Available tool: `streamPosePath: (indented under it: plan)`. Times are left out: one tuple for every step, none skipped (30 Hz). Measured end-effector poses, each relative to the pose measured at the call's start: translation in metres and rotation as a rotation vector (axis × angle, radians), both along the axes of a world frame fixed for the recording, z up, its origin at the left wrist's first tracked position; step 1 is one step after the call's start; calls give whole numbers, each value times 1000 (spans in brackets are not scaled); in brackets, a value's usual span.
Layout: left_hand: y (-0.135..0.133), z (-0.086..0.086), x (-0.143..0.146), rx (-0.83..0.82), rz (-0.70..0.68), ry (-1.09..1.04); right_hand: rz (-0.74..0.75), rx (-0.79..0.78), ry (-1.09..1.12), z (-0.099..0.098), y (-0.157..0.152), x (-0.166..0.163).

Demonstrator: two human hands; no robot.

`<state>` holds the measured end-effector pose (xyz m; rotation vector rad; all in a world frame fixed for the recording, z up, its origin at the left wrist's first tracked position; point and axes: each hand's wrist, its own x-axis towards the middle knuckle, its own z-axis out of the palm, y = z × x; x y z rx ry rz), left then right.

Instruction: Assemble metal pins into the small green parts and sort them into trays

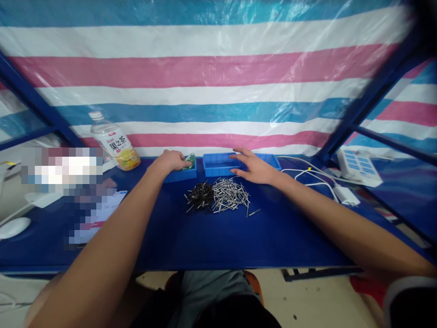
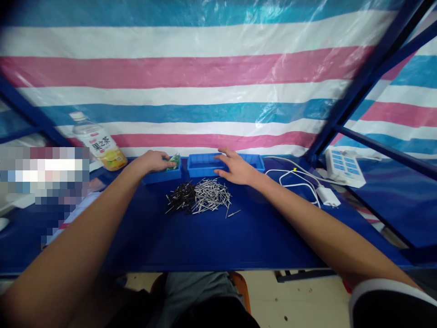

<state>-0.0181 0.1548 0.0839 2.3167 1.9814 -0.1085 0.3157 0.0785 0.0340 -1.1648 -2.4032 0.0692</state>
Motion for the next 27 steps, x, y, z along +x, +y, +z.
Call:
streamPosePath:
  plan:
    - [0,0,0,4,-4,13,0,2,1,0,0,0]
    - [0,-1,0,4,-9,24,0,5,3,0,0,0]
    - [0,-1,1,1,-11,32,1,10,4,0,-1,0]
    - [0,-2,2,-4,-11,40,1,14,5,-1,-1,1]
    - [-1,-2,4,-9,-9,47,0,16,5,-1,-1,1]
    - [-2,-3,6,-7,-2,52,-3,16,5,-2,0,1]
    - [-2,-3,8,-7,4,60,-5,15,5,-2,0,2]
    - [-3,-2,11,-1,16,69,-8,15,6,-3,0,2]
    - [-4,-2,14,11,39,73,-10,15,8,-4,0,3]
    - [-5,-1,16,11,58,77,-11,16,10,-4,1,3]
    - [-5,-1,19,8,72,72,-11,18,12,-5,1,3]
    - [-5,0,21,-3,83,68,-11,20,13,-5,1,3]
    - [-5,2,23,-14,93,65,-12,20,12,-5,1,3]
    - [-5,3,24,-22,100,64,-13,21,11,-5,0,3]
    - [-5,4,26,-31,107,69,-14,22,10,-4,0,3]
    - [-5,5,28,-36,117,77,-14,24,10,-4,0,3]
    - [-5,5,29,-40,132,85,-15,27,11,-4,0,3]
    - [-6,5,30,-41,153,88,-15,29,12,-4,-1,3]
    - [-6,5,30,-38,176,83,-13,31,14,-4,-1,3]
    - [-7,4,31,-34,197,71,-11,30,16,-4,-1,3]
    - [-7,3,30,-28,215,54,-7,28,16,-5,-1,3]
    - [-7,2,29,-17,223,36,-4,26,18,-5,0,3]
    - [-7,0,27,-4,224,20,-2,25,21,-5,0,4]
    - [-7,-2,25,12,218,7,-2,24,23,-5,0,4]
    - [-7,-4,21,33,206,-6,-2,23,25,-6,0,4]
    - [-7,-5,18,50,195,-18,-2,22,25,-6,0,4]
    - [-6,-7,14,62,186,-26,-2,20,23,-6,1,4]
